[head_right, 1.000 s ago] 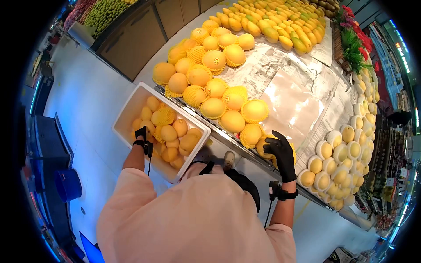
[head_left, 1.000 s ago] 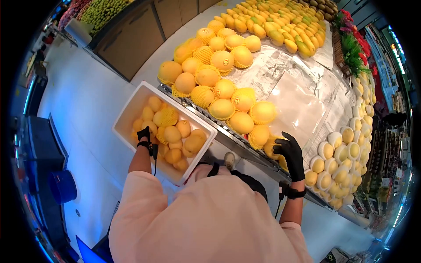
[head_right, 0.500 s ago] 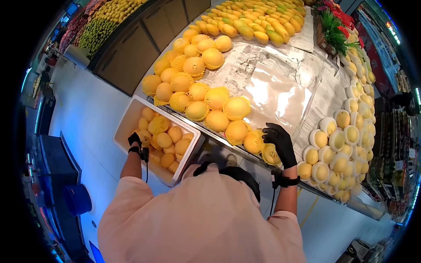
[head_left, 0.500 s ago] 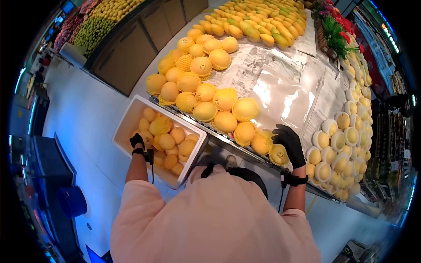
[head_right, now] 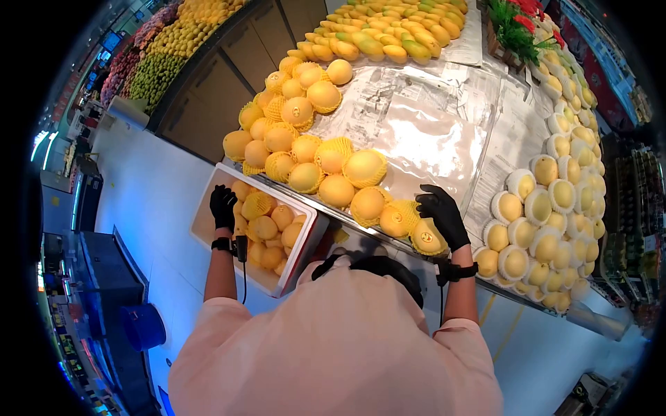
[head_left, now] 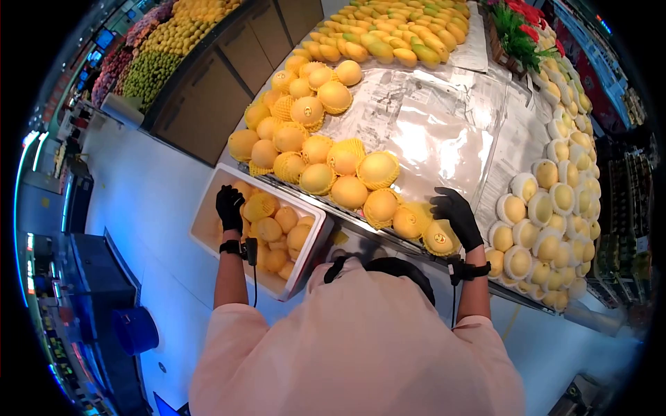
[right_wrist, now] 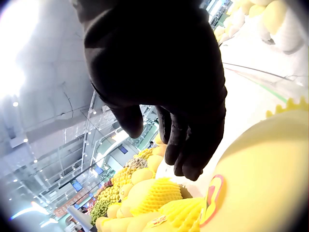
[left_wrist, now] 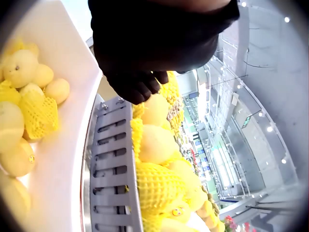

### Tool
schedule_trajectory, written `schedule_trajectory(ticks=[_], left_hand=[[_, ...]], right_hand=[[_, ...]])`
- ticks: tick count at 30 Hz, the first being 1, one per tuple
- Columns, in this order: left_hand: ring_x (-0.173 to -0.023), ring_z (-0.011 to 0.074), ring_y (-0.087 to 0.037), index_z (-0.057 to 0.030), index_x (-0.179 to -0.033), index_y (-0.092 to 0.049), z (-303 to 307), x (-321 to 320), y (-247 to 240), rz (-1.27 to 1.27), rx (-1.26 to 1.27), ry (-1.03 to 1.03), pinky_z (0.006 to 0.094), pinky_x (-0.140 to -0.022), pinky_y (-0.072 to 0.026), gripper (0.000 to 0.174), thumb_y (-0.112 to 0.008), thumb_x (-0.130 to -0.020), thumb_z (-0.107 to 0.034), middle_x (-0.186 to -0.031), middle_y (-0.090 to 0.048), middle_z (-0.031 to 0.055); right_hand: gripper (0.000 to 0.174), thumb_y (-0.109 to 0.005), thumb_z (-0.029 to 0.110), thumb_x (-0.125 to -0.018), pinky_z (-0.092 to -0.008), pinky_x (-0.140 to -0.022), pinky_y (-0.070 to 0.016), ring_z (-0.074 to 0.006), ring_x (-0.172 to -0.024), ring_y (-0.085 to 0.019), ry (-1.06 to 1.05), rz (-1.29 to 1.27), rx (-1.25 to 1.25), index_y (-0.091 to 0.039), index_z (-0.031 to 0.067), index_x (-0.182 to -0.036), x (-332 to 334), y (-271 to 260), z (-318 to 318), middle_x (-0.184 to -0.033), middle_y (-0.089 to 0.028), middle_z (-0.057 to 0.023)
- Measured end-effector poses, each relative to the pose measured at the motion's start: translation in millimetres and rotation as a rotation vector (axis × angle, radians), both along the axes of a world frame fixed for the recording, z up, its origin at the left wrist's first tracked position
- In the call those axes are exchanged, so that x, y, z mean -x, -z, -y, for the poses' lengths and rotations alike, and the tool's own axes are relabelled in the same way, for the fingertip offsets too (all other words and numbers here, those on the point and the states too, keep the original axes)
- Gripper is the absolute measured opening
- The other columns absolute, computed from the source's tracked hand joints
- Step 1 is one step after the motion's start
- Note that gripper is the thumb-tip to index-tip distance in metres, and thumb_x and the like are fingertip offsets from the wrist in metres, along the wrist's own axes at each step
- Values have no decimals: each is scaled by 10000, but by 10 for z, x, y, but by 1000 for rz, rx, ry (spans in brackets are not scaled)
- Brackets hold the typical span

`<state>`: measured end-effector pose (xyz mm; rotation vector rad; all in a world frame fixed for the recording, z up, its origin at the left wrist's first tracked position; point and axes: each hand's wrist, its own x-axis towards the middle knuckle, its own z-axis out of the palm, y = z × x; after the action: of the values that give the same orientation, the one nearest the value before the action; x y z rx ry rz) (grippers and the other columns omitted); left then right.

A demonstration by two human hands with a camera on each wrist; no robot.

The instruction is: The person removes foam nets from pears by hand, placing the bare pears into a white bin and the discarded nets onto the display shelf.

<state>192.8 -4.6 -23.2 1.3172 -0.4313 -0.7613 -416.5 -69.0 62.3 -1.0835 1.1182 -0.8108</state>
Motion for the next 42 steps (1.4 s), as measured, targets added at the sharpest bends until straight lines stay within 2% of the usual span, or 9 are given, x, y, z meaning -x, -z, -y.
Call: schedule_trajectory(ticks=[4, 12, 13, 16, 19, 25, 26, 34, 42], left_hand=[[-791, 178, -591, -54, -980, -573, 78, 439, -224, 467, 84, 325, 321, -713, -503, 191, -452, -1019, -197, -862, -597, 66], [-633, 119, -447, -141, -740, -416, 63, 1250, -217, -419, 388, 482, 257, -597, -411, 252, -408, -992, -151, -693, -416, -9], [-613, 120, -420, -152, -736, -404, 107, 1328, -134, -130, 325, 522, 262, -580, -389, 265, -400, -999, -184, -686, -395, -8], [-564, 128, -347, -168, -683, -339, 6, 1778, -201, -557, 380, 531, 292, -540, -318, 344, -386, -1016, -239, -611, -292, -13], [-552, 130, -314, -169, -671, -328, -103, 2142, -266, -628, 357, 499, 299, -550, -309, 378, -361, -1030, -283, -589, -267, -18], [-564, 156, -378, -165, -687, -374, -228, 2357, -89, -690, 377, 456, 316, -561, -349, 387, -334, -1039, -321, -588, -348, -3], [-575, 166, -410, -165, -697, -393, -261, 2370, -56, -664, 381, 465, 328, -571, -368, 385, -329, -1042, -324, -598, -378, 5], [-597, 161, -432, -170, -703, -400, -590, 2525, -182, -626, 406, 424, 323, -587, -375, 374, -324, -1042, -310, -616, -398, 5], [-600, 178, -435, -169, -709, -429, -879, 2342, -138, -595, 374, 347, 333, -586, -369, 384, -333, -1040, -340, -613, -417, 9]], right_hand=[[352, -600, 162, -899, -271, -720, -526, -154, -841, -654, -26, -1, 12, -577, 40, -1228, 60, 37, 41, -987, -666, -69], [343, -669, 225, -875, -255, -729, -502, -104, -830, -588, -189, -175, 99, -628, 28, -1152, 226, 62, 267, -928, -633, -20], [351, -678, 222, -869, -251, -737, -500, -103, -832, -589, -227, -206, 141, -625, 31, -1159, 227, 29, 322, -931, -632, -21], [401, -715, 208, -842, -238, -780, -488, -107, -850, -595, -330, -210, 185, -612, 49, -1195, 207, 35, 505, -952, -633, -29], [669, -760, 271, -797, -303, -844, -504, -190, -978, -608, -464, -411, 201, -468, 80, -1368, 85, -210, 623, -1197, -591, -107], [971, -797, 396, -726, -398, -1083, -379, -337, -1317, -431, -677, -511, 361, -268, 110, -1489, -244, -366, 906, -1461, -375, -214], [930, -800, 288, -748, -398, -1041, -428, -317, -1246, -497, -684, -555, 389, -271, 89, -1487, -288, -347, 959, -1454, -388, -193], [1038, -842, 351, -660, -413, -1123, -335, -352, -1344, -372, -778, -586, 660, -271, 94, -1487, -859, 11, 1299, -1459, -353, -219], [1098, -892, 324, -561, -431, -1127, -313, -375, -1322, -375, -899, -516, 851, -309, 84, -1461, -1213, 546, 1531, -1419, -394, -220]])
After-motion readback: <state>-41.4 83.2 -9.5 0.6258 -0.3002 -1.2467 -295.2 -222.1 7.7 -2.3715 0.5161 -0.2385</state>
